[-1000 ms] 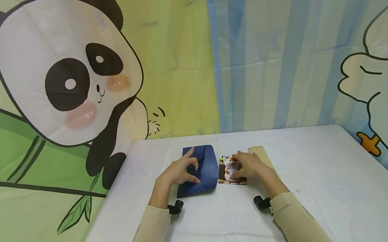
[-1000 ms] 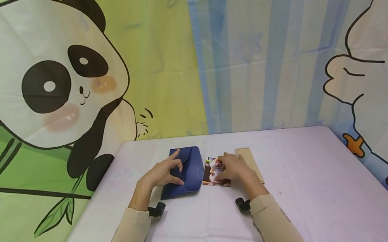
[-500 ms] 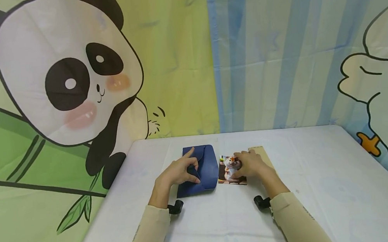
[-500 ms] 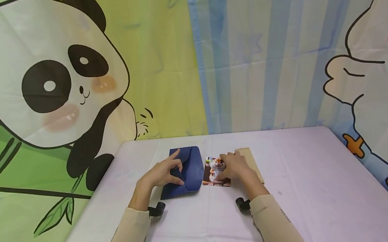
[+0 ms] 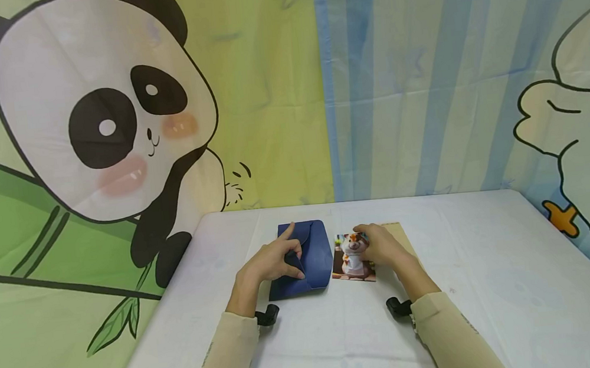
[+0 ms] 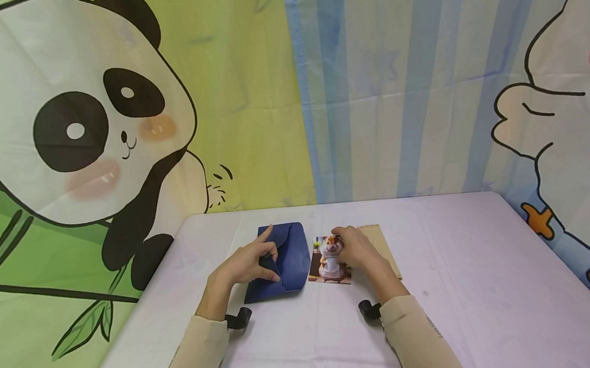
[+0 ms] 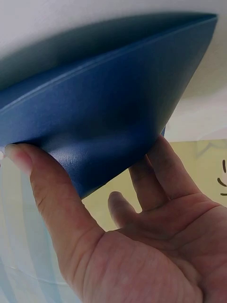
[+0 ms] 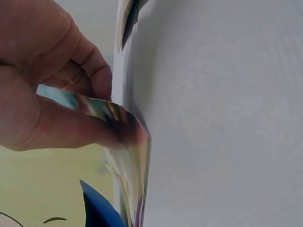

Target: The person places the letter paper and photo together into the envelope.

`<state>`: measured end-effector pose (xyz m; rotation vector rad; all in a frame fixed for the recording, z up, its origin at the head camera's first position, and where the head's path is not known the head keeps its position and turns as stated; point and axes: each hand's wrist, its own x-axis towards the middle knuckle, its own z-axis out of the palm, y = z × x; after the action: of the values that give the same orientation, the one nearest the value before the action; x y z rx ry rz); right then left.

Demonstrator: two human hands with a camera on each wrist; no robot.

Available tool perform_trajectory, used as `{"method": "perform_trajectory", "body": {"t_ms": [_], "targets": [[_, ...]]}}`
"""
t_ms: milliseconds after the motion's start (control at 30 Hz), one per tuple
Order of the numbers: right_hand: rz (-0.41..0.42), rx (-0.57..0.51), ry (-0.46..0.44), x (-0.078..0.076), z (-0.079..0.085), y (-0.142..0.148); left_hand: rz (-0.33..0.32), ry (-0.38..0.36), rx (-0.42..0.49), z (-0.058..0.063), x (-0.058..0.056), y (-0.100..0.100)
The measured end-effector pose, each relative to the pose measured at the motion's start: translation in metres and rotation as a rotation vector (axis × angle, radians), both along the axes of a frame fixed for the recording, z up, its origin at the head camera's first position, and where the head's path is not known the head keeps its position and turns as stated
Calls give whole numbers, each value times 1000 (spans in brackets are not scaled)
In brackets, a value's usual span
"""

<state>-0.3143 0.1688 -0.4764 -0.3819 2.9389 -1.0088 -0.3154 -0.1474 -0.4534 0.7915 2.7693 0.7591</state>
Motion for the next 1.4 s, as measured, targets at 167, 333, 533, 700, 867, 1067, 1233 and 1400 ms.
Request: {"method": "perform_trajectory", "body": {"t_ms": [167,333,533,700,867,1067,1233,1400], "targets": [[-14,-57,42,-1,2,3,8,6,-6,-3,-1,0],[-93,-170,146,-5,8,4,-4,10,-5,-2,-1,0],[-172,-284,186,-1,16,1,2,5,-13,0,0,1],[-157,-316,133,0,17,-1,-2,-3,-4,0,-1,1],[-113,-369,98,1,18,-3,-2,-9,-5,-1,-1,1],[-56,-375,68,3,20,-11,5,-12,-1,-1,-1,1],[-11,-352,13,3,16,-18,14,-14,-9,0,0,2],[32,-286,-8,3,13,-26,16,-22,-11,0,0,2]]}}
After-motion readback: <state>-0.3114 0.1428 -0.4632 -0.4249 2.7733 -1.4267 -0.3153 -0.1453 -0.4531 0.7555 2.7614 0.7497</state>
